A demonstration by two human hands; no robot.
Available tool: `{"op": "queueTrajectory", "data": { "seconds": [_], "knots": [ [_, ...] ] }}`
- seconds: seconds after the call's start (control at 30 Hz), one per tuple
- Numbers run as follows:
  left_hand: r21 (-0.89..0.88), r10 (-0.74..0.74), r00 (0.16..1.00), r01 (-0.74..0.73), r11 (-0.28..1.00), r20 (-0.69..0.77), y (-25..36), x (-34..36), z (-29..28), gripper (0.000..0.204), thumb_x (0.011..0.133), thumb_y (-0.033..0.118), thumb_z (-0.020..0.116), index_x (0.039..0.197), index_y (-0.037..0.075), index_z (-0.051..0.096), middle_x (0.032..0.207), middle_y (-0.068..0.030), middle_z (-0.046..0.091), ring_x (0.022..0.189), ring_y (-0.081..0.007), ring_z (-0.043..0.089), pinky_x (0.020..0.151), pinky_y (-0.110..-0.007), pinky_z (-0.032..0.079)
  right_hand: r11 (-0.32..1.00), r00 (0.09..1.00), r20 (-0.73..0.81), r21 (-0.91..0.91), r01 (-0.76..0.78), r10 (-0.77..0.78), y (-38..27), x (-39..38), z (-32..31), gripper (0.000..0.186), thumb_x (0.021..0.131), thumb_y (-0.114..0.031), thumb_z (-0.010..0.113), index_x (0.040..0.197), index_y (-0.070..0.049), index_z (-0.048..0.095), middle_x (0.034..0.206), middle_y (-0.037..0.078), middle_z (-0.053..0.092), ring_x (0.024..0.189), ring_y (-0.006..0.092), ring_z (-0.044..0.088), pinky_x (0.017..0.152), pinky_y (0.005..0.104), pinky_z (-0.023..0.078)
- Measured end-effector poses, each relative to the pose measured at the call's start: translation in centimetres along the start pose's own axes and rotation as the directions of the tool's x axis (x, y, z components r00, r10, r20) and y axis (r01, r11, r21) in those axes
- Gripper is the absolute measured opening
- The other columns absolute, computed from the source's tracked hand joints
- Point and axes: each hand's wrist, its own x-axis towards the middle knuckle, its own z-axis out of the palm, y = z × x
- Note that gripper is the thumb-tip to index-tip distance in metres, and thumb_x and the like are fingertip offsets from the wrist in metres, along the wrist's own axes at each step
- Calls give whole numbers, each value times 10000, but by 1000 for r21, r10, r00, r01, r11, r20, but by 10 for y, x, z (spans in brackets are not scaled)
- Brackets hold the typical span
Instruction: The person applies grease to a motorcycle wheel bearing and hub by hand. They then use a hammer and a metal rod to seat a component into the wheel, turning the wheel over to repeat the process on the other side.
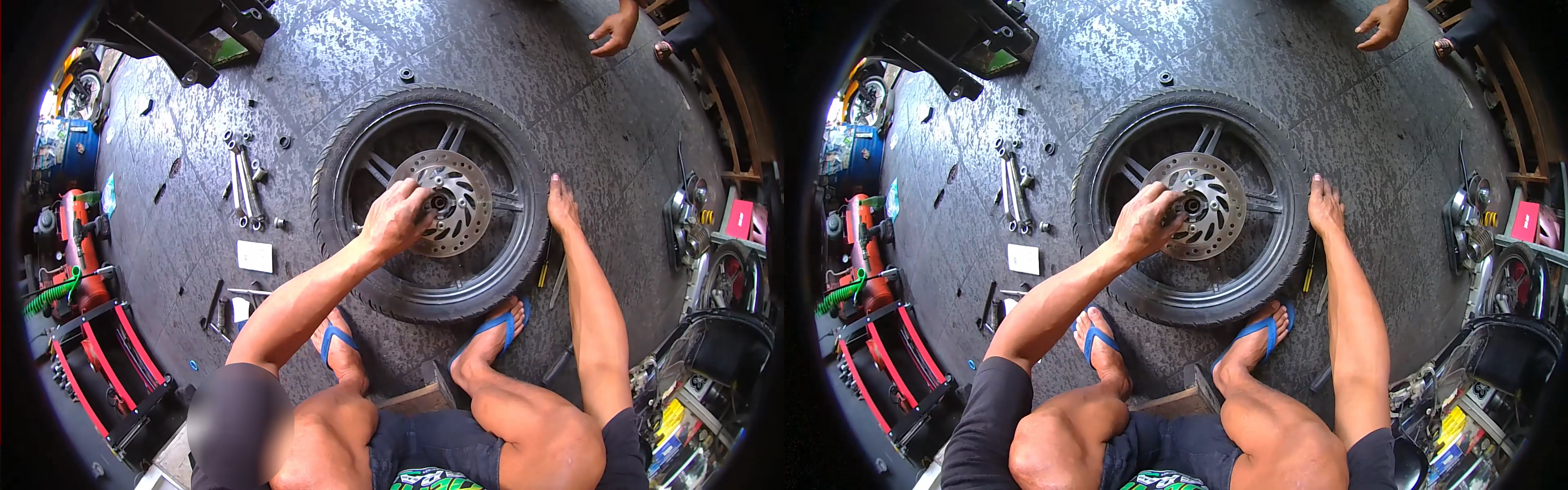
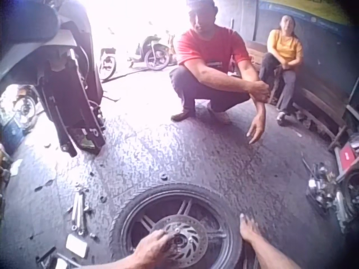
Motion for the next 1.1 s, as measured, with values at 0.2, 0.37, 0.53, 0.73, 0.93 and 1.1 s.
{"op": "queueTrajectory", "data": {
  "seconds": [0.2,0.37,0.53,0.73,0.93,1.1],
  "knots": [
    [-71,51,996,-56,996,-68,-6,-12,-1,324,787,99,779,1089,43,676,1019,-150,621,947,-354,630,804,-420,541,1000,1000,-3,4,22,-22,0,0,-1,805,1020,-660,148,1552,-93,361,1578,280,324,1480,458,257,1209,577,159],
    [-99,-19,960,-9,995,-281,-15,-46,-12,296,806,69,745,1087,25,665,1032,-159,617,924,-336,627,821,-394,535,1000,1000,-17,-7,-8,8,14,13,4,749,1039,-611,195,1509,-83,441,1533,271,411,1433,454,360,1200,497,262],
    [-371,-637,544,525,766,-546,-18,-135,-17,488,879,194,718,1247,-44,504,1116,-212,532,1033,-346,550,936,-426,462,962,969,-17,119,247,-246,45,45,18,681,1085,-484,276,1452,57,468,1531,231,447,1453,331,391,1204,376,283],
    [-598,-984,159,783,172,-76,-49,-164,11,744,975,614,493,1239,-80,546,1255,-332,576,1208,-458,557,1041,-499,422,973,990,-11,185,141,-142,58,56,18,780,1059,-575,291,1491,64,406,1561,221,413,1451,333,388,1197,369,271],
    [-645,-966,241,725,243,-93,-62,-173,11,673,985,581,503,1158,-63,594,1149,-312,639,1112,-436,612,972,-494,461,902,955,-34,338,-267,295,22,1,19,839,1017,-630,351,1435,88,469,1490,245,490,1361,382,485,1128,426,371],
    [-799,-902,344,602,-2,261,-78,-189,-12,561,935,458,636,1202,-34,614,997,-128,666,895,-218,627,739,-364,532,907,964,-69,361,-215,256,9,-35,30,845,1018,-629,356,1446,93,453,1508,238,467,1362,386,479,1145,425,358]
  ]
}}
